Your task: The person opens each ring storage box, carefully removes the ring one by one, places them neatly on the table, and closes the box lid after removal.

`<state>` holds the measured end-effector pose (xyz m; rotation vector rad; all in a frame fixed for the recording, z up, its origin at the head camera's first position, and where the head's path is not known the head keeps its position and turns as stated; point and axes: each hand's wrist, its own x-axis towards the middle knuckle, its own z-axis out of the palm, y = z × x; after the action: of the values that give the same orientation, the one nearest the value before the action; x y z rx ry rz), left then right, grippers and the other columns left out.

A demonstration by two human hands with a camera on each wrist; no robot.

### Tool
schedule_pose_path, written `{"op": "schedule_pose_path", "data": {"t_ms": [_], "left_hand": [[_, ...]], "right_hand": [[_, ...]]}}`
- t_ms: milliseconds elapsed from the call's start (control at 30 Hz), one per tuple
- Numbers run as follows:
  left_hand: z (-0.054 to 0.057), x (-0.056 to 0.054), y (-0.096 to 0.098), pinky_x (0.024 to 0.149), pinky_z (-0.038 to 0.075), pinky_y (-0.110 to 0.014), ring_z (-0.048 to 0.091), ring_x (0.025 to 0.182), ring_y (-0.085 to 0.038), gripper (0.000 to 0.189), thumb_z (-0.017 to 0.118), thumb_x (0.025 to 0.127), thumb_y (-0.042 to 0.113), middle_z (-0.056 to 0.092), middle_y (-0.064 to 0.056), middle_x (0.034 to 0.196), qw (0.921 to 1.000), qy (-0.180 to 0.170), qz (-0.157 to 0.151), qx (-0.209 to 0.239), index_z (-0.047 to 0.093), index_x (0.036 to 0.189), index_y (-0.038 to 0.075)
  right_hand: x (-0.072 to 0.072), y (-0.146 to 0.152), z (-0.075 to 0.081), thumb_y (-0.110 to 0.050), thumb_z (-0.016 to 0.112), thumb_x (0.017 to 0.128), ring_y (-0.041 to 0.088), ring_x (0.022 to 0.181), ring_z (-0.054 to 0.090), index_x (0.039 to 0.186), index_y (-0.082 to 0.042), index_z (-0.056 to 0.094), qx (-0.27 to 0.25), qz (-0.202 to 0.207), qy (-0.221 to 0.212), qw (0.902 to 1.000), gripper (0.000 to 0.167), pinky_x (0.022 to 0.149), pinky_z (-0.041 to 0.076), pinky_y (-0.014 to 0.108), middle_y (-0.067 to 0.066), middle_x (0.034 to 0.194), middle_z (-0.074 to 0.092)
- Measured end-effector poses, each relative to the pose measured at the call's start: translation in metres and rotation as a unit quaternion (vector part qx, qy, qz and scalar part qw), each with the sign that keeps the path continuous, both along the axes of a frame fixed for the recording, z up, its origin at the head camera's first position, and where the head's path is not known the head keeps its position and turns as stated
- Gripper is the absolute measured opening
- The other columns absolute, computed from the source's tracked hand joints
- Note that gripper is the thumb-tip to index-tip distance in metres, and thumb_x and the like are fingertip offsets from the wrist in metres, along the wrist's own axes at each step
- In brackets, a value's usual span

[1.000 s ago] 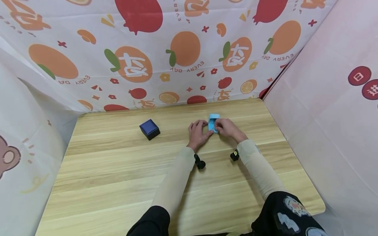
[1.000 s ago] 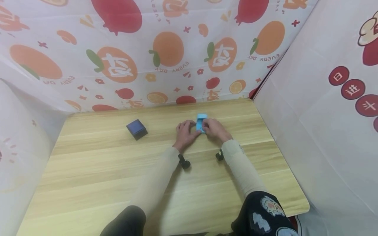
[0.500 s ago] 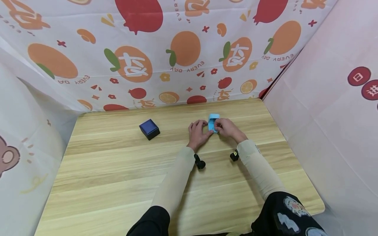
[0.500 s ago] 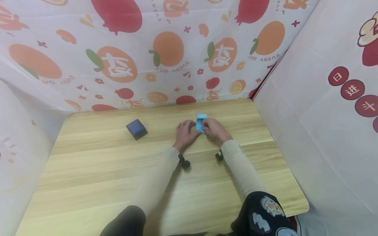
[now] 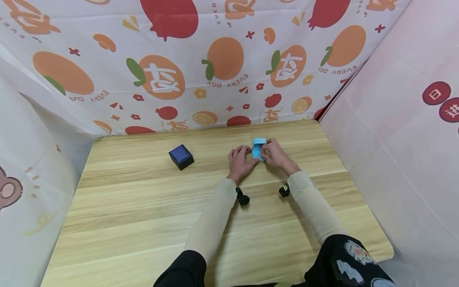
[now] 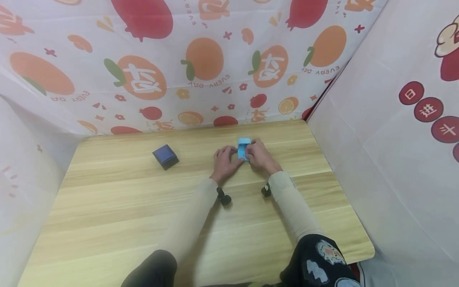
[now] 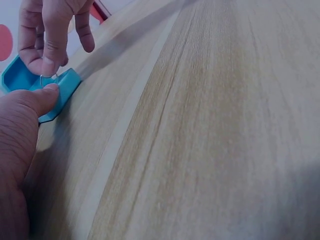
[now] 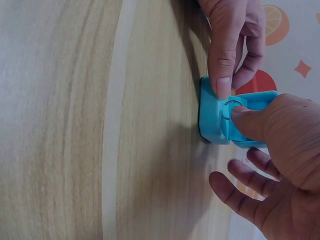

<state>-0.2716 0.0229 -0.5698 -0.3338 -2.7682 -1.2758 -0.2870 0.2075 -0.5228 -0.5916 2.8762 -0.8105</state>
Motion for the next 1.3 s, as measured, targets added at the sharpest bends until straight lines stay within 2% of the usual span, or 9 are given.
{"op": "schedule_pose_path", "data": {"t_ms": [100, 433, 633, 867, 1100, 1300], "left_hand": [[0.0, 0.0, 0.0, 0.127, 0.01, -0.054, 0.045, 0.14, -0.029, 0.046, 0.076, 0.091, 0.037, 0.066, -0.008, 0.13, 1.0, 0.002, -0.002, 0.0, 0.061, 0.124, 0.009], [-0.002, -0.004, 0.0, 0.127, 0.01, -0.053, 0.044, 0.141, -0.029, 0.048, 0.074, 0.092, 0.041, 0.065, -0.007, 0.132, 1.0, 0.004, -0.002, -0.008, 0.062, 0.126, 0.01], [-0.003, -0.004, -0.001, 0.127, 0.01, -0.054, 0.044, 0.141, -0.029, 0.048, 0.075, 0.091, 0.041, 0.064, -0.007, 0.131, 1.0, 0.006, -0.001, -0.007, 0.061, 0.125, 0.01], [-0.004, -0.002, 0.0, 0.127, 0.01, -0.054, 0.043, 0.142, -0.029, 0.049, 0.075, 0.092, 0.04, 0.065, -0.008, 0.131, 1.0, 0.001, -0.004, -0.004, 0.061, 0.127, 0.009], [-0.006, -0.002, 0.001, 0.127, 0.01, -0.054, 0.043, 0.142, -0.029, 0.049, 0.075, 0.091, 0.041, 0.064, -0.008, 0.131, 0.9999, 0.0, -0.002, -0.013, 0.061, 0.127, 0.01], [-0.003, -0.001, 0.001, 0.127, 0.01, -0.054, 0.043, 0.142, -0.029, 0.049, 0.075, 0.092, 0.04, 0.063, -0.008, 0.131, 0.9999, 0.0, -0.003, -0.012, 0.061, 0.127, 0.01]], "right_hand": [[0.0, 0.0, 0.001, -0.01, 0.065, 0.098, 0.046, 0.138, 0.04, 0.089, -0.007, 0.064, -0.003, -0.006, 0.013, 0.9999, 0.009, 0.113, 0.038, 0.061, 0.032, 0.145, 0.042], [-0.001, -0.001, 0.012, -0.011, 0.062, 0.1, 0.048, 0.146, 0.031, 0.094, -0.006, 0.062, -0.022, -0.025, 0.019, 0.9993, 0.008, 0.119, 0.029, 0.062, 0.031, 0.156, 0.036], [0.0, 0.002, 0.009, -0.01, 0.062, 0.099, 0.05, 0.145, 0.031, 0.094, -0.005, 0.062, -0.022, -0.019, 0.028, 0.9992, 0.007, 0.118, 0.028, 0.065, 0.032, 0.155, 0.037], [0.006, 0.006, 0.009, -0.017, 0.063, 0.1, 0.052, 0.15, 0.022, 0.095, -0.011, 0.063, 0.005, -0.04, 0.001, 0.9992, 0.008, 0.107, 0.028, 0.081, 0.026, 0.161, 0.033], [0.014, 0.009, 0.006, -0.018, 0.064, 0.1, 0.055, 0.148, 0.026, 0.093, -0.012, 0.065, 0.03, -0.03, -0.012, 0.999, 0.009, 0.105, 0.03, 0.082, 0.028, 0.158, 0.037], [0.019, 0.011, 0.003, -0.016, 0.066, 0.097, 0.054, 0.148, 0.024, 0.091, -0.013, 0.066, 0.037, -0.015, -0.025, 0.9989, 0.007, 0.105, 0.027, 0.083, 0.027, 0.158, 0.038]]}}
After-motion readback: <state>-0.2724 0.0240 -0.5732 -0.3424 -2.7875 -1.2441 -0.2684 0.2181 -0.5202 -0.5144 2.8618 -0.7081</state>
